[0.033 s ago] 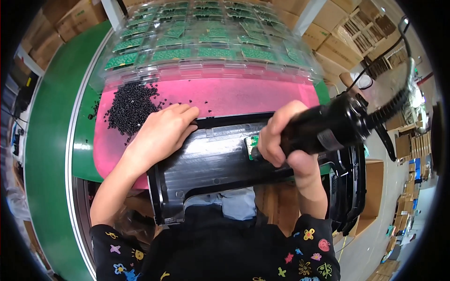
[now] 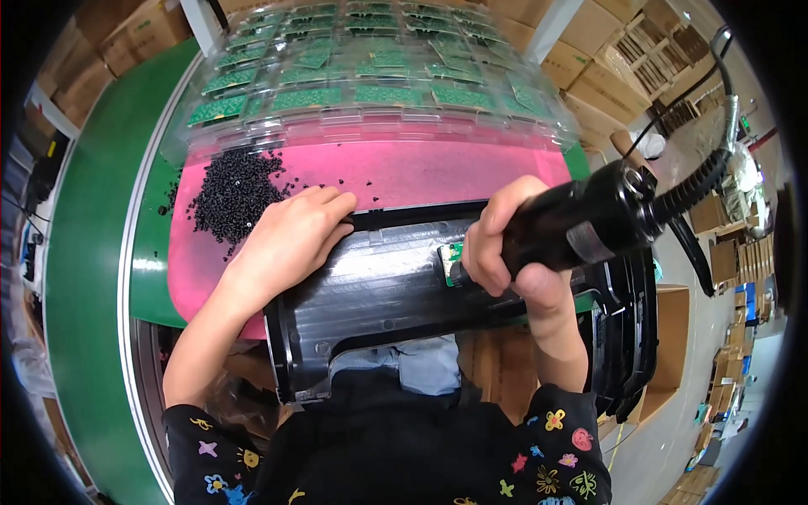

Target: Assembling circuit boards into plastic housings and securing them with an electric screwdriver.

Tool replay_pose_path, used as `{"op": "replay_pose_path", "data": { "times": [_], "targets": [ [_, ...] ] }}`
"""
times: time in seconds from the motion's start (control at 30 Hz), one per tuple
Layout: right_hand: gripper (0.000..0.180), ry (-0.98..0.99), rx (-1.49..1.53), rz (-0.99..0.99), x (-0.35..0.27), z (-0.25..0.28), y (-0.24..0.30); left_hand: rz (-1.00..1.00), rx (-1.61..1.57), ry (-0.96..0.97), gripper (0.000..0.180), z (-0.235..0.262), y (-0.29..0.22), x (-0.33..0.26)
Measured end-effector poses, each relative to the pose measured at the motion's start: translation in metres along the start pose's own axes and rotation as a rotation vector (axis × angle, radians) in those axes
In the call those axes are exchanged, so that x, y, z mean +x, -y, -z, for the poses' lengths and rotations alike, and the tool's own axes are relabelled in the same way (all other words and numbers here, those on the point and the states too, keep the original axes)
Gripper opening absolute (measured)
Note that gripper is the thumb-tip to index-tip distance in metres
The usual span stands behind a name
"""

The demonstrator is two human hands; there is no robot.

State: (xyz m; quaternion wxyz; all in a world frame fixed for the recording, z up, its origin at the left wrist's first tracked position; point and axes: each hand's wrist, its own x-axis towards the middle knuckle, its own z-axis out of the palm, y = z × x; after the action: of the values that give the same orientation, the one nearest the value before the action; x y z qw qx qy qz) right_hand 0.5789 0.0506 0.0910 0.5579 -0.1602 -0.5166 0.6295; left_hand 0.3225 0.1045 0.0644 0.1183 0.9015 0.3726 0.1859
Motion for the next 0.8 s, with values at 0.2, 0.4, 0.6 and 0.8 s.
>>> {"op": "replay_pose_path", "data": {
  "times": [0.2, 0.4, 0.6, 0.8],
  "targets": [
    [0.025, -0.565, 0.133, -0.097, 0.008, 0.006, 0.017, 0.096, -0.036, 0.154, 0.02, 0.011, -0.02, -0.011],
    [0.018, -0.717, 0.282, -0.005, 0.002, 0.029, 0.036, 0.066, -0.13, 0.174, 0.017, 0.013, -0.039, -0.036],
    [0.069, -0.462, -0.304, 0.237, -0.03, -0.05, 0.085, 0.349, -0.656, -0.111, 0.031, 0.022, -0.051, -0.096],
    [0.054, 0.05, -0.913, 0.864, -0.094, -0.091, 0.149, 0.535, -0.747, -0.664, 0.044, 0.044, -0.064, -0.184]
  ]
}}
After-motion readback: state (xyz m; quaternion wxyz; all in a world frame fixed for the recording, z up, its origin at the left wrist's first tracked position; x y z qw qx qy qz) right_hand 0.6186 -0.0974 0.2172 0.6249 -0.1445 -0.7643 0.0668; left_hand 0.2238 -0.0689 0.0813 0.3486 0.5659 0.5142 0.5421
